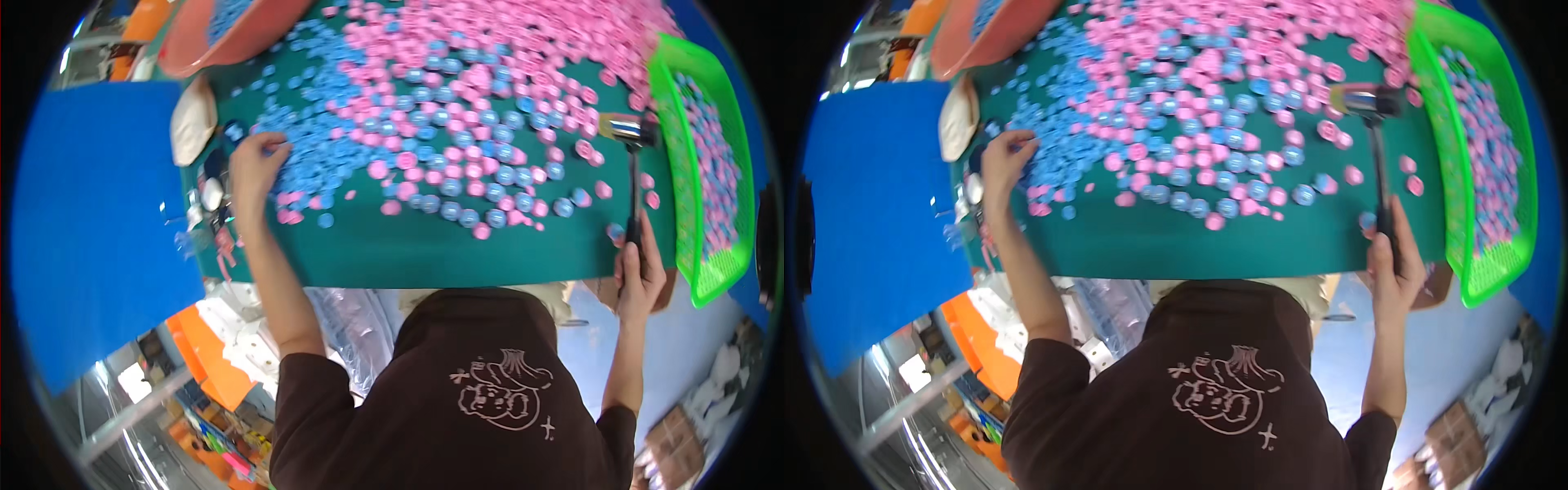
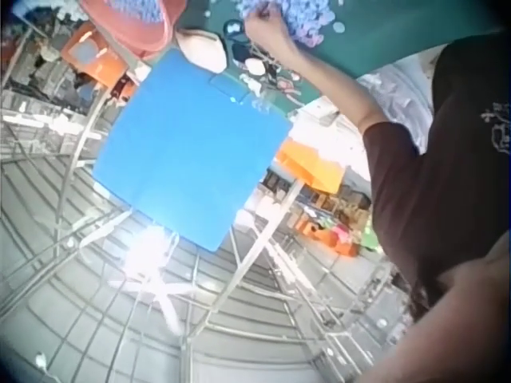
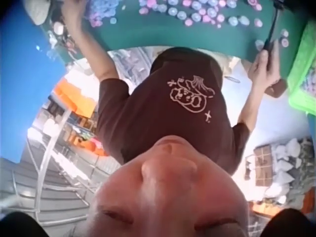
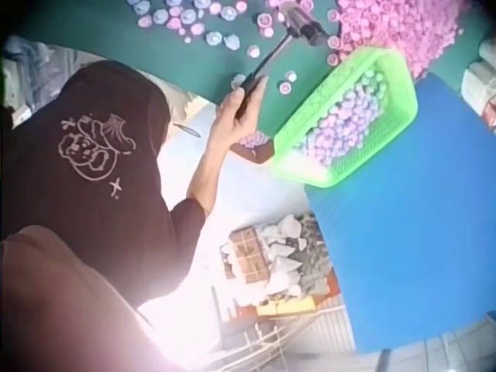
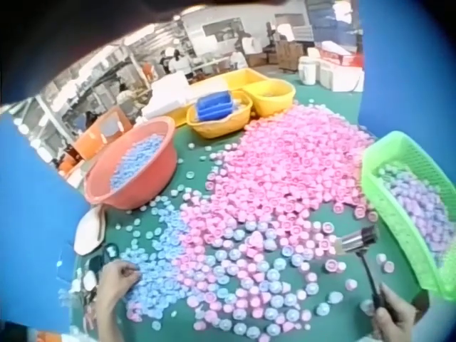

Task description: Assembling toy components by joining pink and blue plastic pieces using a mallet.

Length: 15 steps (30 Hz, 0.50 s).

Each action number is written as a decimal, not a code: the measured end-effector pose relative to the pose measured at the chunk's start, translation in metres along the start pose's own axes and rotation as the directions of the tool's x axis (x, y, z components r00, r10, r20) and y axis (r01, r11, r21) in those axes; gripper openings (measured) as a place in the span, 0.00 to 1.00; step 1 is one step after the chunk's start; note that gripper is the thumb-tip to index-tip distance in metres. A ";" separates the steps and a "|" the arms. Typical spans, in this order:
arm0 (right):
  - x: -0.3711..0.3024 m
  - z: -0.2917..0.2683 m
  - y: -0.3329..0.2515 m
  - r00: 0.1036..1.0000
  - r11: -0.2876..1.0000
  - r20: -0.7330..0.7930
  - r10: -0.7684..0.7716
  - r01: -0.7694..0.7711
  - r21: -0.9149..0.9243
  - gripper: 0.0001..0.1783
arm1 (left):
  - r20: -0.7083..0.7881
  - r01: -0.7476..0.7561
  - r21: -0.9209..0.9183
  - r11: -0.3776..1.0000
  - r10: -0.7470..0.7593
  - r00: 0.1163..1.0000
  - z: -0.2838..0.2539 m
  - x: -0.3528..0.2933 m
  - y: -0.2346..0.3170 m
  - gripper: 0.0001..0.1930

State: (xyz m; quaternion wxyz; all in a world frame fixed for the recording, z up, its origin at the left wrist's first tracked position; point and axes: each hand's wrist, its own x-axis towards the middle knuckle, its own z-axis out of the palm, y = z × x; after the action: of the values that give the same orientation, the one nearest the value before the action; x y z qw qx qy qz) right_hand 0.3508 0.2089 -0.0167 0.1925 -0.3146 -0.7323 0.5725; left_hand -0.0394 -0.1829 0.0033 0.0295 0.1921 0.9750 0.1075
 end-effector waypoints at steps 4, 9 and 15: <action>0.005 0.001 -0.009 0.996 0.987 0.048 -0.072 0.078 -0.140 0.27 | 0.060 0.102 0.108 0.989 -0.109 0.992 -0.014 0.004 -0.020 0.18; -0.002 -0.014 -0.014 0.997 0.987 0.072 -0.029 0.040 -0.154 0.25 | 0.149 0.116 0.150 0.982 -0.139 0.979 -0.013 0.014 -0.015 0.18; -0.001 -0.030 -0.015 0.981 0.907 0.106 -0.164 0.192 -0.374 0.23 | -0.009 0.154 0.035 0.987 -0.154 0.988 -0.018 0.009 0.018 0.18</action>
State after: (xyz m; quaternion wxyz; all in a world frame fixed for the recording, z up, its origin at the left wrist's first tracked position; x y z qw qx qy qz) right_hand 0.3671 0.2281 0.0059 0.1521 -0.2570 -0.8618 0.4099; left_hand -0.0425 -0.1670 0.0245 0.0313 0.1163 0.9888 0.0883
